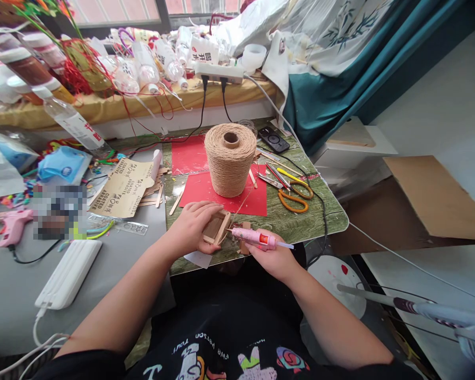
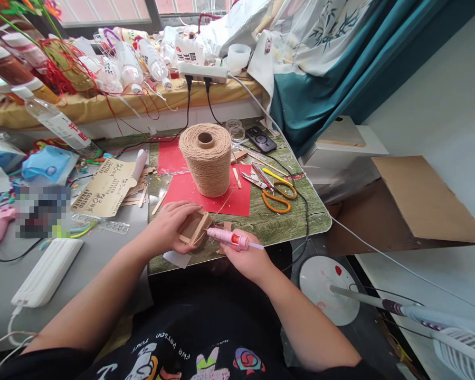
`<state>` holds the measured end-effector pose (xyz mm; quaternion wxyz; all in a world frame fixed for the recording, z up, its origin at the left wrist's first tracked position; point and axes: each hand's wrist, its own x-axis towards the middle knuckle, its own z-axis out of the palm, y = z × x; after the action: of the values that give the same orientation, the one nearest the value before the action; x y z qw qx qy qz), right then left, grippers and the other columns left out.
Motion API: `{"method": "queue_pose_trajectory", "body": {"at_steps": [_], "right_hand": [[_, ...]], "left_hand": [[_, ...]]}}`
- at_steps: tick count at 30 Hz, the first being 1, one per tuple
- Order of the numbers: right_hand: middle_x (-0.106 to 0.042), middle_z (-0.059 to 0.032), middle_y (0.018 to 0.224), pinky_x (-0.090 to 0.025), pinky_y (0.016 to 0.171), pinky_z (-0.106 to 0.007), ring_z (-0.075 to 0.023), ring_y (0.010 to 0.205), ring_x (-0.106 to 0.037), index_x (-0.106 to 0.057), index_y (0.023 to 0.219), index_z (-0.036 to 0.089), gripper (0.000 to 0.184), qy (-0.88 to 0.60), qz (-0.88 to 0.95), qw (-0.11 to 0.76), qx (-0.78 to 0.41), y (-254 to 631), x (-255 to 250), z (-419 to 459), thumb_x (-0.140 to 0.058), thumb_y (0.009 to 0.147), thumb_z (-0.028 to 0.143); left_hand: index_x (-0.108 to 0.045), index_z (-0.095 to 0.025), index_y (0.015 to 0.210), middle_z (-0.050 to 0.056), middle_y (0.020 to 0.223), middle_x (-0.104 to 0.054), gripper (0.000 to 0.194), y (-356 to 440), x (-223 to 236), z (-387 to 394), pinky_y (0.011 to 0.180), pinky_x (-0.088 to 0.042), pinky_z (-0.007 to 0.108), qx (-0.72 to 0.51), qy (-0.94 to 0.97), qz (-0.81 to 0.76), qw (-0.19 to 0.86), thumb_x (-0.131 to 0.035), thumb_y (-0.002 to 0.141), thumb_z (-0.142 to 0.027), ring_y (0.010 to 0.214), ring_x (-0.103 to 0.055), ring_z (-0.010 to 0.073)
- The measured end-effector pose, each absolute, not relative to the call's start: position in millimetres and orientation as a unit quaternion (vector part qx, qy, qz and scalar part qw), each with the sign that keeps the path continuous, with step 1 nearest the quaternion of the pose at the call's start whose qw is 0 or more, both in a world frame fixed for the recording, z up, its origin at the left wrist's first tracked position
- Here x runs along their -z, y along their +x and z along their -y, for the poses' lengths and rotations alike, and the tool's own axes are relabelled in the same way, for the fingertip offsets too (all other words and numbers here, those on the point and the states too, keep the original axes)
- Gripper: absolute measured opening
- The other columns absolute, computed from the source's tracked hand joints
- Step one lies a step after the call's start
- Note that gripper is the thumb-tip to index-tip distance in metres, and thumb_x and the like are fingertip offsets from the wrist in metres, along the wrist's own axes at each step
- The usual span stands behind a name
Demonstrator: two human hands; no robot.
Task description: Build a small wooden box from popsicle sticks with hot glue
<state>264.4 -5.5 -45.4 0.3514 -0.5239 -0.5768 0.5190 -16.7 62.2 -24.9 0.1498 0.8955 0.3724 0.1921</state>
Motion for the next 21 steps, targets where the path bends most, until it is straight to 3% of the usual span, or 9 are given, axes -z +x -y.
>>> {"method": "queue_pose_trajectory", "body": {"at_steps": [6,17,21], "right_hand": [[-0.063,0.0020,0.071,-0.050,0.060,-0.028,-0.0151,0.062,-0.059,-0.060,0.081,0.022,0.025,-0.527,0.576,0.354,-0.515,264,47,5,-0.073,0.090,0.041],[-0.067,0.0008,0.073,-0.054,0.061,-0.028,-0.0164,0.065,-0.063,-0.068,0.088,0.022,0.020,-0.529,0.563,0.367,-0.518,263,49,3,-0.073,0.092,0.041],[-0.074,-0.0031,0.088,-0.060,0.074,-0.033,-0.0207,0.080,-0.071,-0.072,0.099,0.023,0.020,-0.520,0.562,0.375,-0.522,264,54,1,-0.072,0.094,0.042]], "left_hand": [[-0.044,-0.023,0.154,0.016,0.147,-0.062,0.099,-17,25,-62,0.117,-0.039,0.058,-0.191,0.895,-0.373,0.152,-0.083,0.070,-0.060,0.141,-0.053,0.0406],[-0.043,-0.025,0.154,0.016,0.147,-0.062,0.099,-17,24,-62,0.117,-0.039,0.057,-0.189,0.897,-0.371,0.146,-0.083,0.070,-0.060,0.141,-0.052,0.0402],[-0.042,-0.025,0.154,0.016,0.147,-0.062,0.099,-17,25,-62,0.116,-0.039,0.057,-0.193,0.897,-0.369,0.148,-0.083,0.071,-0.062,0.141,-0.053,0.0399]]}}
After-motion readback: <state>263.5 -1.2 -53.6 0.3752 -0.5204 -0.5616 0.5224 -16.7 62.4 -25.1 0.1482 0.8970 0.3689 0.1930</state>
